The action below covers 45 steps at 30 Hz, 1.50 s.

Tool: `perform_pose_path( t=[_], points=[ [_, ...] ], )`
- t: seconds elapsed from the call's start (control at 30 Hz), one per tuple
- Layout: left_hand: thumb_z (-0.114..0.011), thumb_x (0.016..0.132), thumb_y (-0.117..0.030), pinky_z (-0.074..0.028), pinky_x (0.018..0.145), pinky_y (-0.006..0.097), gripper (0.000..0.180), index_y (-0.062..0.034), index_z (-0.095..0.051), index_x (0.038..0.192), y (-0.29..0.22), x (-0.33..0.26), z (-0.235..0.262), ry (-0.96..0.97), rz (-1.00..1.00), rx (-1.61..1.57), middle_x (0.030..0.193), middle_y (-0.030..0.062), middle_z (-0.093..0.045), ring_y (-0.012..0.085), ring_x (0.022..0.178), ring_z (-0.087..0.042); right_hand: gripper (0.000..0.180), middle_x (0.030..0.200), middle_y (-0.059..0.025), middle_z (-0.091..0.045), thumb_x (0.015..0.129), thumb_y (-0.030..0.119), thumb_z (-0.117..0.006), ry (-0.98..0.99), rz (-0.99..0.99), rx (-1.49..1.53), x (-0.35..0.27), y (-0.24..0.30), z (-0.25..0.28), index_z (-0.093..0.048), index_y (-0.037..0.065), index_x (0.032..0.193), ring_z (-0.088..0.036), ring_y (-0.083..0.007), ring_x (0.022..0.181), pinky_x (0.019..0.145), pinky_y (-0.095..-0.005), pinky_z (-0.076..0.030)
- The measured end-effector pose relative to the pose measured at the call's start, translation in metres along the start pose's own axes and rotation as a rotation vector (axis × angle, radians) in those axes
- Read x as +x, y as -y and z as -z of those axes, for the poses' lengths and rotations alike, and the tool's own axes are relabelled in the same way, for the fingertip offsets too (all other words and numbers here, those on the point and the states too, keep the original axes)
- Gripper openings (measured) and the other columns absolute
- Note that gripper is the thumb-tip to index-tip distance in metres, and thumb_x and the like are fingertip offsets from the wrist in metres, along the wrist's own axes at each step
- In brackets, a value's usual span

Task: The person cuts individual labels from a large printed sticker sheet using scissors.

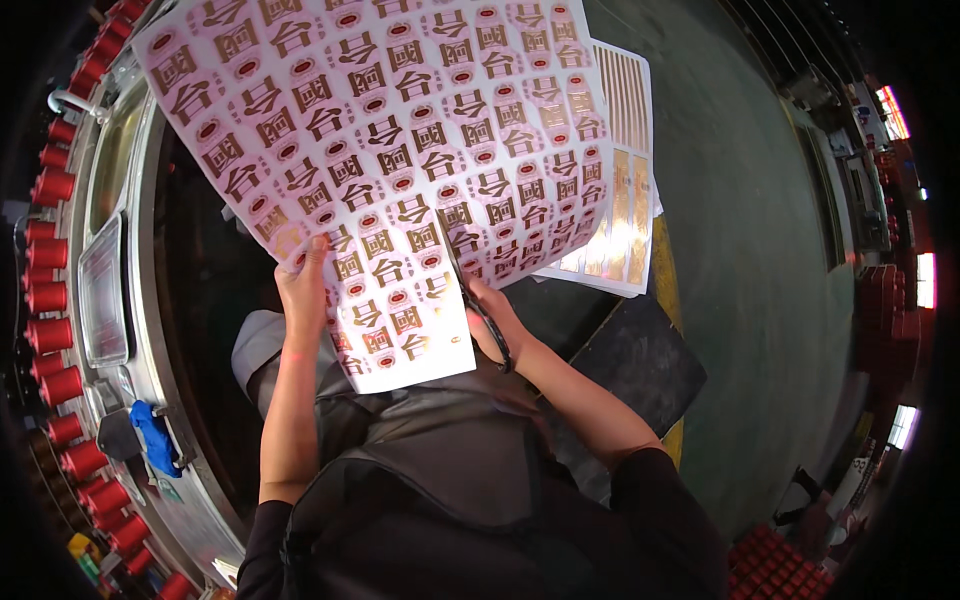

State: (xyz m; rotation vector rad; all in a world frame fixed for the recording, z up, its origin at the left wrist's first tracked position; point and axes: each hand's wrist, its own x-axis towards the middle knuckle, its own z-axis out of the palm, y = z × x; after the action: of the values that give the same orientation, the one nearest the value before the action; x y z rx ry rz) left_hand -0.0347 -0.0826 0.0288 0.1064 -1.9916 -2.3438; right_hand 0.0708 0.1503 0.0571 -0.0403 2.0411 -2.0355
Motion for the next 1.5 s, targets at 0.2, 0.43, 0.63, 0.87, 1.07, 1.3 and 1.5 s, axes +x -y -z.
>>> perform_pose_path(
  t=[0.2, 0.43, 0.63, 0.87, 1.07, 1.3, 1.5],
  points=[
    [-0.064, 0.086, -0.021, -0.043, 0.073, 0.024, 0.027, 0.0031, -0.064, 0.099, -0.002, 0.004, -0.002, 0.012, 0.032, -0.060, 0.090, 0.0036, -0.064, 0.0092, 0.081, -0.054, 0.040, 0.113, -0.0068, -0.057, 0.090, 0.017, -0.051, -0.081, 0.034, 0.116, 0.000, 0.004, -0.009, -0.045, -0.003, 0.124, -0.053, -0.0113, 0.100, 0.086, -0.0265, -0.044],
    [-0.065, 0.085, -0.024, -0.044, 0.070, 0.024, 0.030, 0.0033, -0.064, 0.097, 0.000, 0.005, -0.001, 0.023, 0.045, 0.010, 0.087, 0.0039, -0.065, 0.0090, 0.077, -0.055, 0.029, 0.107, -0.0056, -0.060, 0.089, 0.007, -0.052, -0.164, 0.018, 0.131, -0.004, -0.004, -0.014, -0.051, -0.004, 0.116, -0.056, -0.0113, 0.095, 0.083, -0.0258, -0.045],
    [-0.064, 0.086, -0.025, -0.044, 0.065, 0.023, 0.029, 0.0019, -0.065, 0.097, -0.002, 0.005, 0.000, 0.059, 0.062, -0.063, 0.083, 0.0032, -0.064, 0.0079, 0.072, -0.054, 0.033, 0.115, -0.0073, -0.056, 0.091, 0.007, -0.050, -0.137, -0.050, 0.341, -0.003, 0.002, -0.015, -0.047, -0.004, 0.121, -0.054, -0.0117, 0.101, 0.088, -0.0270, -0.045],
    [-0.064, 0.086, -0.024, -0.043, 0.061, 0.023, 0.028, 0.0015, -0.065, 0.096, -0.005, 0.005, -0.001, 0.065, 0.094, -0.045, 0.081, 0.0033, -0.064, 0.0081, 0.068, -0.053, 0.040, 0.124, -0.0112, -0.052, 0.097, 0.023, -0.039, -0.126, -0.094, 0.282, 0.011, 0.008, -0.008, -0.040, -0.002, 0.128, -0.052, -0.0156, 0.109, 0.095, -0.0284, -0.040],
    [-0.064, 0.086, -0.024, -0.042, 0.060, 0.023, 0.028, 0.0019, -0.065, 0.096, -0.004, 0.004, -0.003, 0.065, 0.066, -0.119, 0.081, 0.0033, -0.063, 0.0084, 0.068, -0.053, 0.055, 0.139, -0.0120, -0.039, 0.098, 0.036, -0.032, 0.008, -0.201, 0.181, 0.010, 0.029, -0.006, -0.029, 0.000, 0.138, -0.041, -0.0191, 0.125, 0.106, -0.0316, -0.028],
    [-0.063, 0.086, -0.024, -0.035, 0.044, 0.023, 0.026, 0.0006, -0.065, 0.093, -0.004, 0.003, -0.005, 0.029, -0.066, -0.062, 0.070, -0.0001, -0.059, 0.0048, 0.051, -0.045, 0.038, 0.115, -0.0104, -0.057, 0.094, 0.019, -0.045, -0.012, 0.113, 0.045, 0.012, 0.013, -0.006, -0.046, -0.005, 0.123, -0.054, -0.0127, 0.101, 0.087, -0.0268, -0.043],
    [-0.064, 0.087, -0.022, -0.039, 0.057, 0.023, 0.026, 0.0016, -0.064, 0.096, -0.015, 0.001, -0.001, 0.072, -0.019, -0.041, 0.079, 0.0007, -0.061, 0.0067, 0.064, -0.049, 0.032, 0.108, -0.0071, -0.059, 0.091, 0.013, -0.051, -0.119, 0.125, 0.053, 0.013, 0.012, -0.013, -0.050, -0.005, 0.117, -0.054, -0.0092, 0.094, 0.082, -0.0252, -0.044]
  ],
)
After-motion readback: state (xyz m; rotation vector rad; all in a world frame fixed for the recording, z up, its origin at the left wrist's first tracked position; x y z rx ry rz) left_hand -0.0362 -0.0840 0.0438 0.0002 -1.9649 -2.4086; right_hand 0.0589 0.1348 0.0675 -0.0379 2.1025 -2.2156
